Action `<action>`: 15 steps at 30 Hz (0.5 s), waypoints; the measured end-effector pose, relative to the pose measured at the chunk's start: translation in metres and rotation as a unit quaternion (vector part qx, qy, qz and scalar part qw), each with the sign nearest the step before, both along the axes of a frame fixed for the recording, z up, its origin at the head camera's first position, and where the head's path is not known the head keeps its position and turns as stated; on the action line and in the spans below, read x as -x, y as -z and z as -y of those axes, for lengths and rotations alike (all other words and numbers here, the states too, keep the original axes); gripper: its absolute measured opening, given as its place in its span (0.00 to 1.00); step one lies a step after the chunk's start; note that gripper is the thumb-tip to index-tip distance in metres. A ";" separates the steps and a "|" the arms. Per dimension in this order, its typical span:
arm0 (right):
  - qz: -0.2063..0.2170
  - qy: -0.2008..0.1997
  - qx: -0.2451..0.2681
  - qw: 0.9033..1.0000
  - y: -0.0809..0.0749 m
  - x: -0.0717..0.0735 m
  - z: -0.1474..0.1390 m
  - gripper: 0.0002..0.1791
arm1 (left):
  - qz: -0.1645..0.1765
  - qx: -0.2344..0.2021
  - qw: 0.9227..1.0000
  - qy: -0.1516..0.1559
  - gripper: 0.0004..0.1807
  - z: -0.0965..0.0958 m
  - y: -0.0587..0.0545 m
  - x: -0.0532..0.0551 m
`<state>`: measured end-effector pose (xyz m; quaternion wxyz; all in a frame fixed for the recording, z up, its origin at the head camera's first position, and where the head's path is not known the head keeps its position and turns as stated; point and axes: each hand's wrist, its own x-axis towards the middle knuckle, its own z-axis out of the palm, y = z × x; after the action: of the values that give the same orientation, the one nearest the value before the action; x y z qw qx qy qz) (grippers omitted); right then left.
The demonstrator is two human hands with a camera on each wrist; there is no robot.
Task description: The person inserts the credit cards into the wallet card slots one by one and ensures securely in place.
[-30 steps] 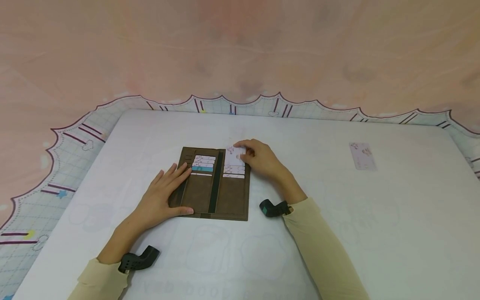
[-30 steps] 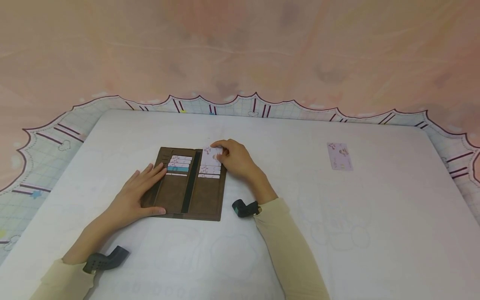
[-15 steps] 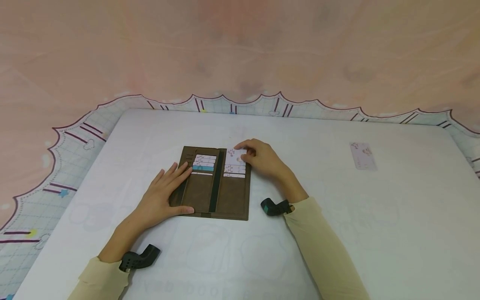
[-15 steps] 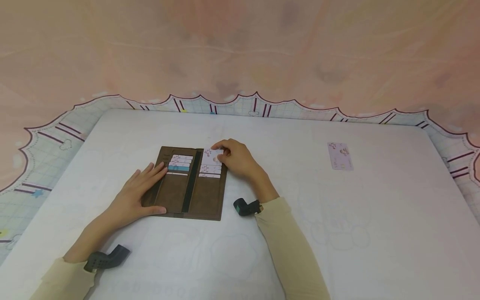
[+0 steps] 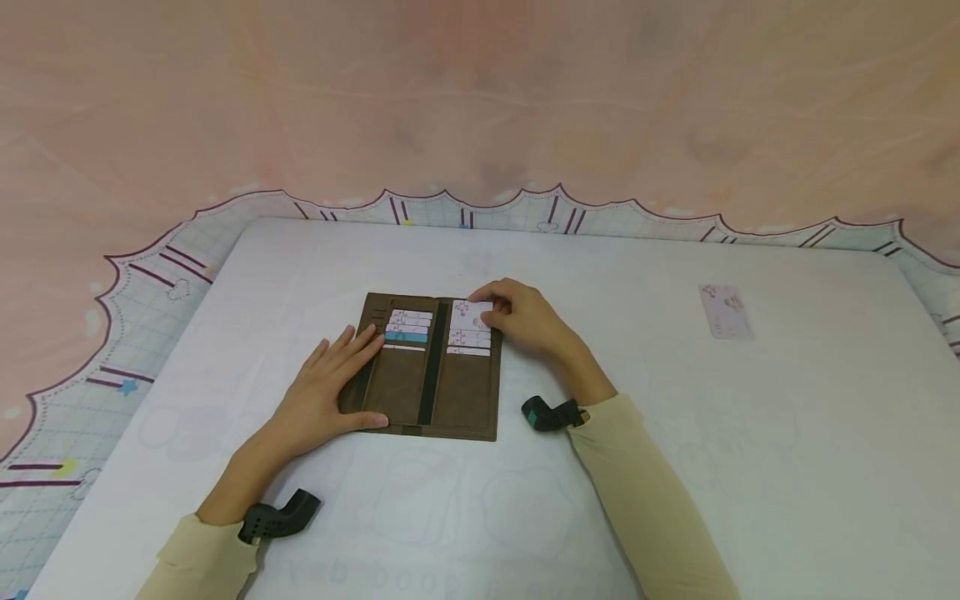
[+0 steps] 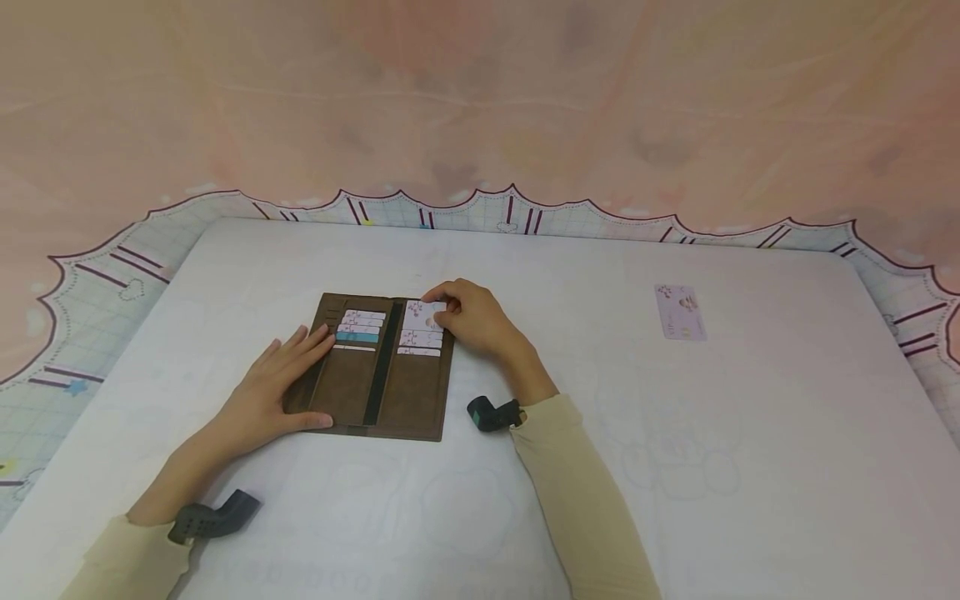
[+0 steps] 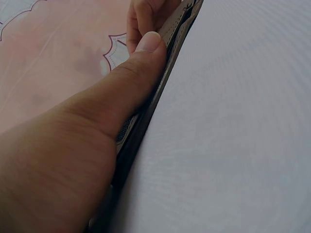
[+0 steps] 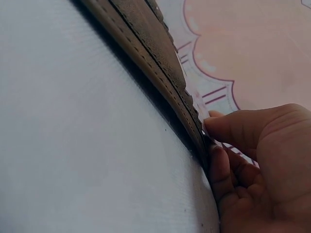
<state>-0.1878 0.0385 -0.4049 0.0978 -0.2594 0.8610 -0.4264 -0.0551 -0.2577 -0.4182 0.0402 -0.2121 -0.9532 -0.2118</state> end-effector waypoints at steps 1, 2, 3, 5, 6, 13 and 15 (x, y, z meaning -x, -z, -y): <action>0.002 -0.001 0.000 1.000 0.000 0.000 0.000 0.14 | 0.000 0.000 1.000 0.000 0.57 0.000 0.000 0.000; 0.004 -0.002 0.001 1.000 0.000 0.000 0.000 0.14 | 0.001 0.000 1.000 0.000 0.57 0.000 0.000 0.000; 0.006 -0.004 0.001 1.000 0.000 0.000 0.000 0.14 | 0.001 0.000 1.000 -0.001 0.57 0.000 0.000 0.000; 0.009 -0.006 0.003 1.000 0.000 0.000 0.000 0.14 | 0.002 0.000 1.000 -0.001 0.57 0.000 0.000 -0.001; 0.010 -0.008 0.003 1.000 0.000 0.000 -0.001 0.14 | 0.003 0.000 1.000 -0.001 0.57 0.000 -0.001 -0.001; 0.005 -0.015 0.002 1.000 0.000 -0.001 -0.001 0.11 | 0.006 0.000 1.000 -0.002 0.57 0.000 -0.002 -0.002; 0.000 -0.014 -0.001 1.000 0.000 0.000 -0.001 0.12 | 0.006 0.001 1.000 -0.002 0.57 0.000 -0.002 -0.002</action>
<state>-0.1873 0.0397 -0.4049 0.1046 -0.2715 0.8576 -0.4241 -0.0533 -0.2573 -0.4165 0.0347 -0.2087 -0.9540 -0.2122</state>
